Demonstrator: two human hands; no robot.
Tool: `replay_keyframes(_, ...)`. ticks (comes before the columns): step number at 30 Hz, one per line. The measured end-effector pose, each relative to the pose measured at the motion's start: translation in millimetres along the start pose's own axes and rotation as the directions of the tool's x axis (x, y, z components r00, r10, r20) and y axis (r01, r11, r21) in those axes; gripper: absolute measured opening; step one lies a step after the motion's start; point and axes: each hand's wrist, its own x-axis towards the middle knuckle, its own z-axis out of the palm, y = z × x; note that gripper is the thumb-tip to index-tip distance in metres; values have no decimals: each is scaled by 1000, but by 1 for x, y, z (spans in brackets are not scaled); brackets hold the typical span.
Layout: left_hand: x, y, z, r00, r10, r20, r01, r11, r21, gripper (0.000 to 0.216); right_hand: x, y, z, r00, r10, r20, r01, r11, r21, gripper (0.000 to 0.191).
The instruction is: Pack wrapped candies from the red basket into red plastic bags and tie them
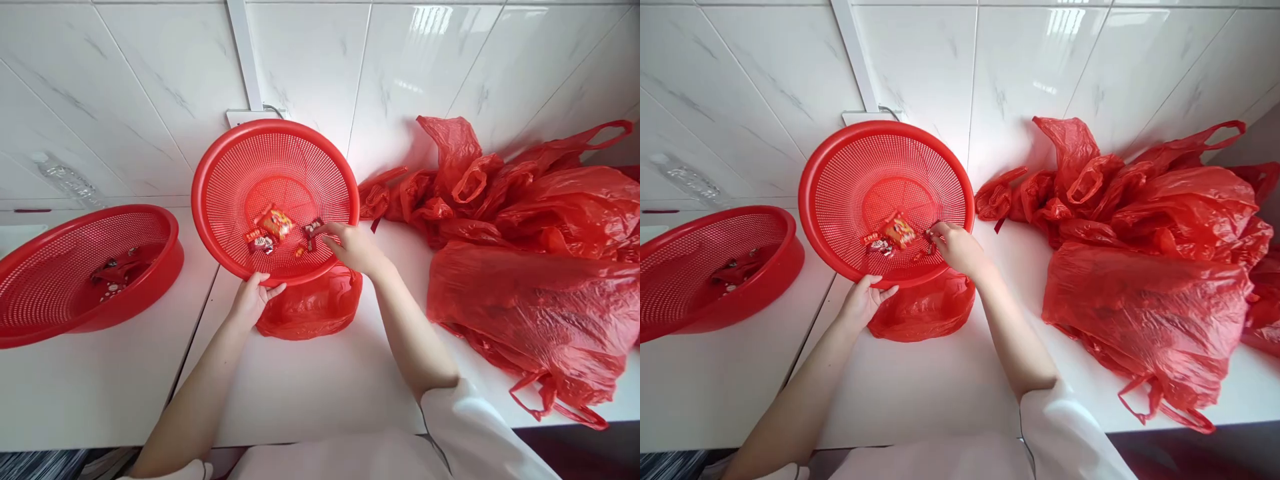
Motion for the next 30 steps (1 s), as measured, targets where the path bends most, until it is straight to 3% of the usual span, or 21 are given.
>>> replay_keyframes(5, -8, -6, -1, 998, -2, 58, -1, 999, 53, 18, 13, 17, 36, 999, 49, -4, -49, 988, -145, 29)
replay_keyframes(12, -11, -10, -1, 996, 51, 80, -56, 996, 63, 28, 12, 16, 58, 970, 113, 213, -52, 960, -274, 55)
replay_keyframes(15, -10, -8, -2, 995, 94, 35, -96, 994, 52, 32, 10, 10, 60, 948, 61, 311, 30, 959, -280, 50)
replay_keyframes(17, -8, -8, -4, 995, 92, 27, -93, 995, 44, 33, 9, 7, 58, 933, -7, 360, 94, 970, -225, 43)
replay_keyframes(22, -5, -8, -8, 995, 96, 31, -97, 994, 41, 38, 6, 6, 44, 886, -195, 420, 152, 979, 133, 28)
replay_keyframes(25, -5, -8, -7, 994, 101, 39, -102, 994, 39, 37, 2, 1, 32, 889, -186, 419, 102, 971, 215, 30)
replay_keyframes(28, -4, -7, -7, 993, 109, 45, -111, 993, 42, 39, -1, -8, 24, 848, -210, 486, 86, 960, 266, 26)
replay_keyframes(30, -4, -7, -7, 993, 106, 43, -108, 993, 44, 40, -2, -11, 26, 868, -218, 447, 110, 960, 257, 22)
